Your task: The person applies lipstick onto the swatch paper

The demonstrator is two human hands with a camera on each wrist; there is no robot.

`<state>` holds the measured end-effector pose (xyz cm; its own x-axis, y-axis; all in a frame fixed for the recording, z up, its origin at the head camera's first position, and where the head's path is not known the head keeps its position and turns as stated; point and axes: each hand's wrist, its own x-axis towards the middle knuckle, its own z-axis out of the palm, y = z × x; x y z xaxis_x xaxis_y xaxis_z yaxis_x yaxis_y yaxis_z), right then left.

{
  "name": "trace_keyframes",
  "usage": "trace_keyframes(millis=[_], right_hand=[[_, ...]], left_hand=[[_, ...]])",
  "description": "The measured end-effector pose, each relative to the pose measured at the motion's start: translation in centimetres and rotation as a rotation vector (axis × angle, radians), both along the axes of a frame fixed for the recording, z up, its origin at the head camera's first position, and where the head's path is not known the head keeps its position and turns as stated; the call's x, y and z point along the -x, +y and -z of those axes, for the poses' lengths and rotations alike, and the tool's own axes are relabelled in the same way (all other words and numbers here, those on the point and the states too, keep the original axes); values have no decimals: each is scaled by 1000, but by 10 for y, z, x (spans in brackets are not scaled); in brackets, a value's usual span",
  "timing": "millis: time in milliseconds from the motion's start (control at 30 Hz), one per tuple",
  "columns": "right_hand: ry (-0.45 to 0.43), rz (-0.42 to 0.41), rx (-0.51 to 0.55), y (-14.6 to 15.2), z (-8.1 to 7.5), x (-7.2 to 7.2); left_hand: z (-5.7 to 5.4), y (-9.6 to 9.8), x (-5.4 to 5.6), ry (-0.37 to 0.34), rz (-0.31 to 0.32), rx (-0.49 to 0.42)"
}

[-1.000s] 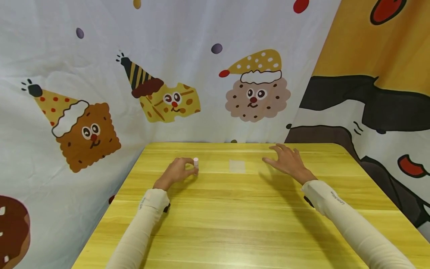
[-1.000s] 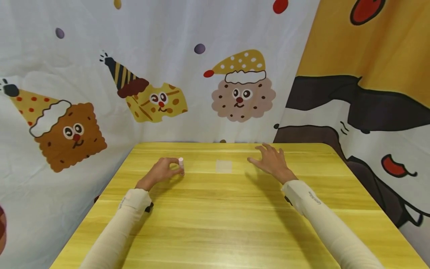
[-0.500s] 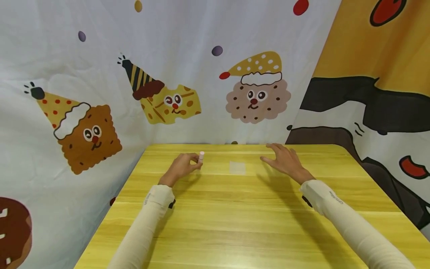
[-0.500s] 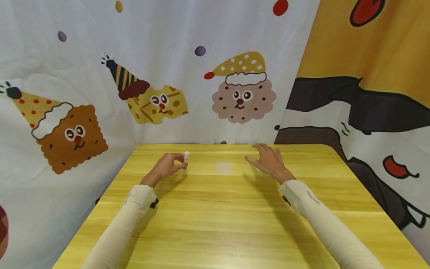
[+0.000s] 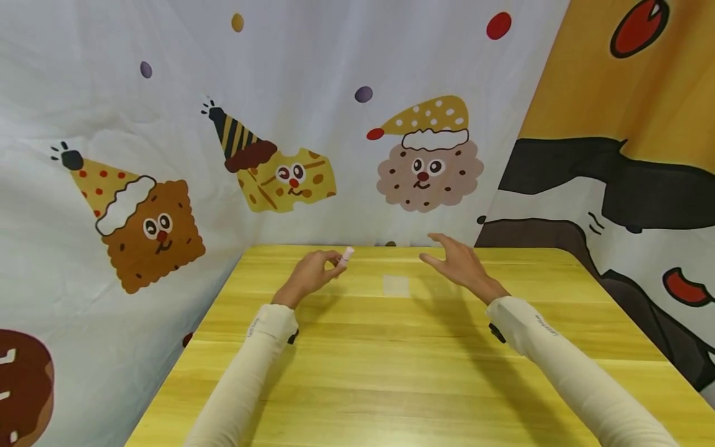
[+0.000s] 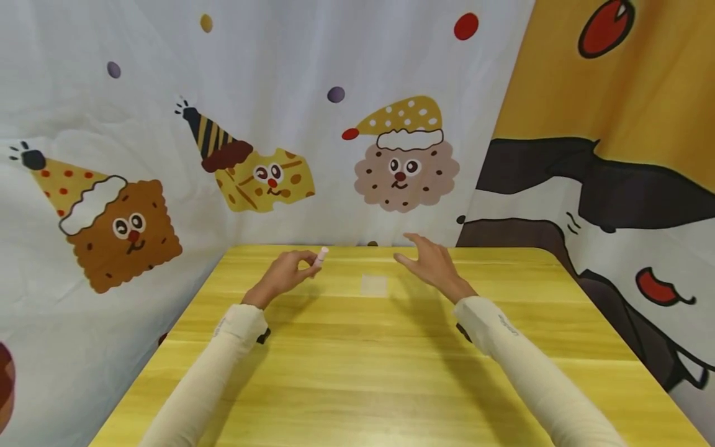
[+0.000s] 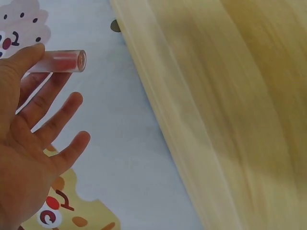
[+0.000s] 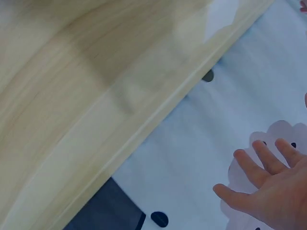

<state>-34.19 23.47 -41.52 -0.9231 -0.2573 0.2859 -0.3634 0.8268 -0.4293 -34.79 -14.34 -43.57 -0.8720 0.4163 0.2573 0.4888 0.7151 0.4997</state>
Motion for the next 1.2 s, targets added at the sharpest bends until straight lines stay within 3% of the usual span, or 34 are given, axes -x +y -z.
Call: trace_keyframes(millis=[500, 767, 1200], right_hand=[[-44, -114, 170, -33, -8, 2], [-51, -192, 183, -52, -13, 5], [-30, -282, 202, -69, -8, 8]], left_hand=[[-13, 24, 4, 129, 47, 70], [-18, 33, 7, 173, 80, 91], [-26, 52, 5, 215, 139, 120]])
